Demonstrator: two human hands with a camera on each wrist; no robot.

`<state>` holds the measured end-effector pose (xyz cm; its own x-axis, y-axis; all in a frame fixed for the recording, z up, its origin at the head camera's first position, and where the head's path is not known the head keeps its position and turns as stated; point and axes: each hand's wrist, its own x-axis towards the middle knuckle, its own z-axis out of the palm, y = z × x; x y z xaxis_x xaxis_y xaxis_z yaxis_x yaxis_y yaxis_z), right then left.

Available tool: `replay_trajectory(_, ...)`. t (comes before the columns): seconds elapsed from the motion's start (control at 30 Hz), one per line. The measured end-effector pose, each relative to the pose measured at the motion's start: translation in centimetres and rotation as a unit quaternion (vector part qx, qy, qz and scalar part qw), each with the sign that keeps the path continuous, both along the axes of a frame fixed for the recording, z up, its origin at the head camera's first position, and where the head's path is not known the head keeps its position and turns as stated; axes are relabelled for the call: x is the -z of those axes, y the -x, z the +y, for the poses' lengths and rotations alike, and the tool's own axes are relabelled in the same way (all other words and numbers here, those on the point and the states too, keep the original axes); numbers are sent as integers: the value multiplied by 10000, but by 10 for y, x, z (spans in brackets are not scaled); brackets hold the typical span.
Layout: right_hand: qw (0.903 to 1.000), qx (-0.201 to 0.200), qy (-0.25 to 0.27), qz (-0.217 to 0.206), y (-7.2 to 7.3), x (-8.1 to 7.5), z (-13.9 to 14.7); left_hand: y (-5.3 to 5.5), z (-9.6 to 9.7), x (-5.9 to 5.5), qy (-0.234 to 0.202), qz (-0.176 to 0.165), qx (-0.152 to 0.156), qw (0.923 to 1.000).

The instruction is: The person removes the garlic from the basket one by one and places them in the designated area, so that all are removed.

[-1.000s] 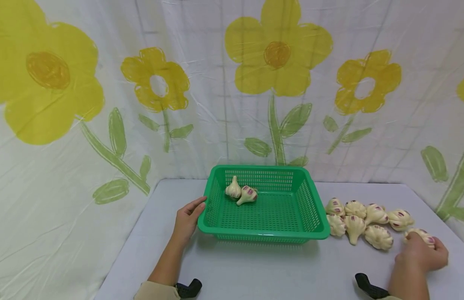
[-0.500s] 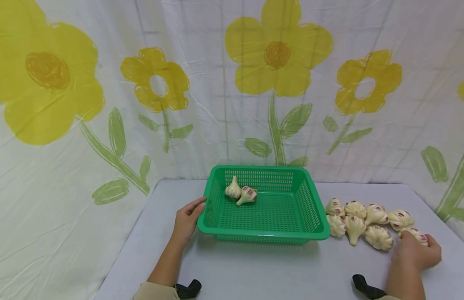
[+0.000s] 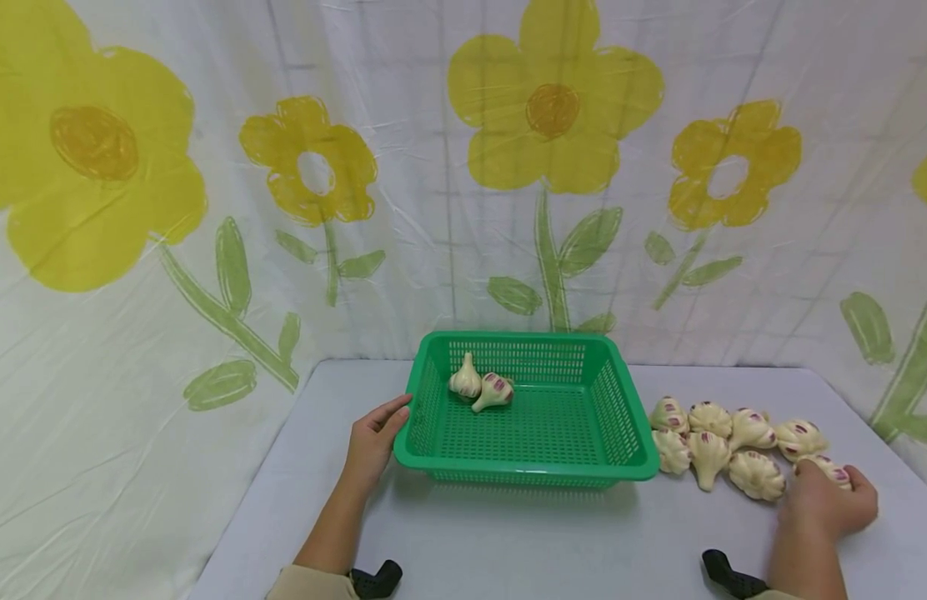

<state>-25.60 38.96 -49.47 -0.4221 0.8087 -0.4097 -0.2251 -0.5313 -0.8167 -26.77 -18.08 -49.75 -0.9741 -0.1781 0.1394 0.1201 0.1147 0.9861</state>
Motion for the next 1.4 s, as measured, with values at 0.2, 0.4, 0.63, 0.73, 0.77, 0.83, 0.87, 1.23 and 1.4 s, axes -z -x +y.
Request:
replay_trajectory(0.2, 9999, -73, -18, -78, -2, -2, 0, 0, 0, 0, -20, 13, 95, 10000)
replay_trajectory(0.4, 9997, -78, -138, -167, -1, -2, -2, 1, -1, -1, 41, -43, 94, 9999)
replay_trajectory(0.63, 9991, -131, -308, -255, 4, -4, -3, 2, -2, -5, 95, 104, 137, 9998)
replay_trajectory(0.73, 9988, -155, -352, -315, 4, -4, -2, 3, -2, -5, 102, 128, 146, 9998)
replay_trajectory(0.77, 9988, -141, -330, -318, 4, -4, -1, 2, -1, -5, 110, 107, 144, 9998)
replay_trajectory(0.83, 9990, -137, -302, -315, 3, -3, -1, 1, -1, -4, 108, 53, 158, 9998)
replay_trajectory(0.87, 9988, -157, -304, -342, 3, -2, -1, 1, -2, -4, 115, 28, 172, 9998)
replay_trajectory(1.23, 9912, -505, -778, -945, 11, 3, -6, 0, -7, -9, -72, -2, -10, 10000)
replay_trajectory(1.4, 9909, -337, -839, -999, 5, 4, -3, 2, -3, -6, -108, -42, 203, 9997)
